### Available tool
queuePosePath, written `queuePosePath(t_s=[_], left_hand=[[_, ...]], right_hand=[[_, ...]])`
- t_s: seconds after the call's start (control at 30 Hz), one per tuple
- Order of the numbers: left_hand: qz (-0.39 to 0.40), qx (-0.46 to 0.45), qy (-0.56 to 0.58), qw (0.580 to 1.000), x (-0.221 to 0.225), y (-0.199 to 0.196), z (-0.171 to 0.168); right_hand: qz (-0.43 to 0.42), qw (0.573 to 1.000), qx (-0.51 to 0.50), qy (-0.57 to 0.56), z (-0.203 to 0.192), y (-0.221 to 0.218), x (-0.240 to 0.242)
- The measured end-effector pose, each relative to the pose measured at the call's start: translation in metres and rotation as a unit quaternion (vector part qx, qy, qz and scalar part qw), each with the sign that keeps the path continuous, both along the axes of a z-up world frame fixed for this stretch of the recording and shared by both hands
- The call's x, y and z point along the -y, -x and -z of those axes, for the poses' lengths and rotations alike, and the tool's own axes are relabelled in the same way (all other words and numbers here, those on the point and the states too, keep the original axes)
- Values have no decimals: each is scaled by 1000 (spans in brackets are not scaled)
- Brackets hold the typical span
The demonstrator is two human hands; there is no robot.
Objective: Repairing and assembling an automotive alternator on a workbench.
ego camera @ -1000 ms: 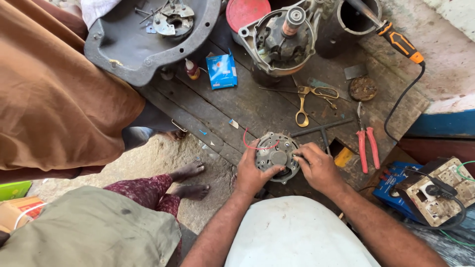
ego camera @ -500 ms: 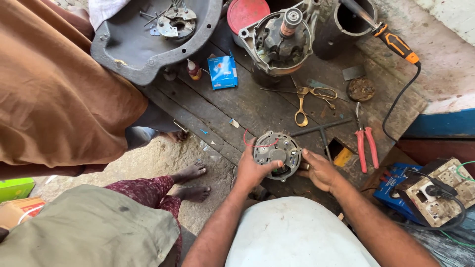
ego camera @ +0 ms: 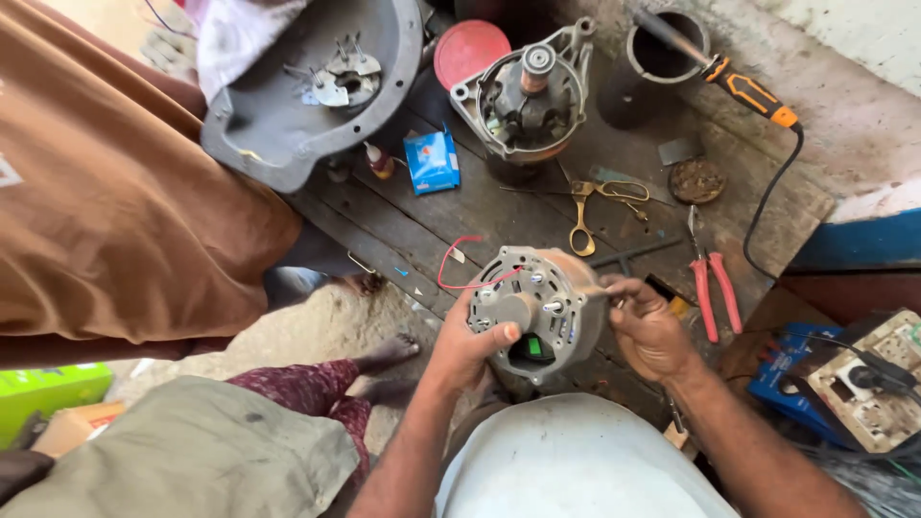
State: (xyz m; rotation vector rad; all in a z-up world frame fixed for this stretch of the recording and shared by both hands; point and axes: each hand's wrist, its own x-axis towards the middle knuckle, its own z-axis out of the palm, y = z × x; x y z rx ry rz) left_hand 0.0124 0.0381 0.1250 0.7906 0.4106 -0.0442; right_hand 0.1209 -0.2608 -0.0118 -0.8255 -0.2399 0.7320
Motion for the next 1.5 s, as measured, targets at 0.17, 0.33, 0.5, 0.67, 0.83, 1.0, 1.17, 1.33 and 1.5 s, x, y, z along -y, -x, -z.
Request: queuePosePath(t_s=[0.17,0.33,0.5,0.67,0.83,1.0,1.17,1.33,1.5], left_hand=[[35,13,41,998,10,1,-39],[51,-24,144,988,40,9,-47],[-7,-36,-89,995,53,15,-61],[65,-32,47,996,47,27,-58],[81,-34,246,965,39,39,9],[14,6,372,928,46,35,-21],[7,60,428,902,52,35,-8],[49,92,509,855,59,39,-8],[56,66,542,836,66,42,3]], right_hand=[[-101,992,-63,-41,-96,-9,-50],[-140,969,-142,-147,-58,10,-30],[-92,962,-200,-163,-71,16,-23],[-105,981,-163,-13,-71,22,-8],[-68,914,233,324,-219,31,-55],[-152,762,426,463,-279,34,-58],[-183,701,480,494,-287,49,-67],[-187,716,459,493,-283,58,-67],[-182,691,424,557,-279,60,-71]])
